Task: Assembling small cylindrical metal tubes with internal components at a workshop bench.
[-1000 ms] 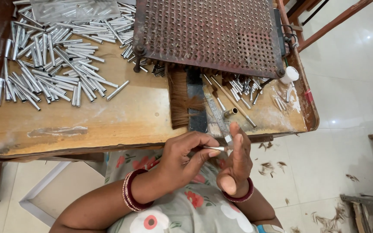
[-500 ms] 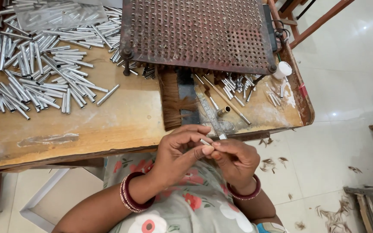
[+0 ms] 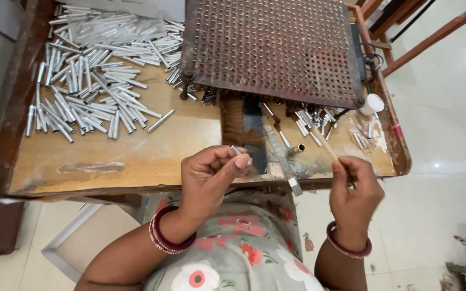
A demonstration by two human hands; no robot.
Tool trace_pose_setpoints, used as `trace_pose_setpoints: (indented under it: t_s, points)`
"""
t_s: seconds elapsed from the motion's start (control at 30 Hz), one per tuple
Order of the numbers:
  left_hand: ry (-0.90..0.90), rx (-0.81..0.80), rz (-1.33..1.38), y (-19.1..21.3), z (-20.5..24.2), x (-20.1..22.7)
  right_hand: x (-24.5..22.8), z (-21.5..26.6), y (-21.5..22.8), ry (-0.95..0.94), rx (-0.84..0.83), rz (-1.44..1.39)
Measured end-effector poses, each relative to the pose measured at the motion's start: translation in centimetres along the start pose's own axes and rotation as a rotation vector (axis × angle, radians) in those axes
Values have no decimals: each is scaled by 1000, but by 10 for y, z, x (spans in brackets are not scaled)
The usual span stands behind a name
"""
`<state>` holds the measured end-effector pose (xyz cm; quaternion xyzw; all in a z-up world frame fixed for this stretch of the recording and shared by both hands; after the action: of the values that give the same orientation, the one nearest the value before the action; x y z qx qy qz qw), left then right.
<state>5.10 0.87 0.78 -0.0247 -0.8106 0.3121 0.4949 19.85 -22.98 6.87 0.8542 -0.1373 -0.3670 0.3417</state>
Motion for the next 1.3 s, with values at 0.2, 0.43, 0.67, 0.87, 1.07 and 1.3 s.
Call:
trace_pose_setpoints:
  t_s: [0.2, 0.43, 0.67, 0.87, 1.07, 1.3]
  points:
    - [32, 38, 66, 0, 0, -2, -51, 58, 6, 328, 47, -185]
    - [-3, 36, 82, 3, 3, -2, -57, 60, -5, 349, 13, -220]
    - [42, 18, 47, 0, 0, -9, -53, 54, -18, 356, 19, -172]
    - [-72, 25, -1, -5, 4, 10, -6, 20, -25, 227, -1, -136]
    - [-59, -187, -148, -39, 16, 16, -59, 9, -20, 278, 5, -57]
    - [-175, -319, -416, -67, 16, 33, -58, 41, -40, 404, -133, -438]
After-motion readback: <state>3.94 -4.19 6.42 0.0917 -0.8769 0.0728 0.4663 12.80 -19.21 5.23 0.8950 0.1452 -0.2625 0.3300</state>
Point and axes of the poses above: each hand's wrist, its own z-axis away from the middle knuckle, its own y-axis out of the back of the hand, x = y × z, the point moved 7 cm from there along -z, towards the middle knuckle, and after that the axes turned 10 degrees about -x, right-handed, at the moved point
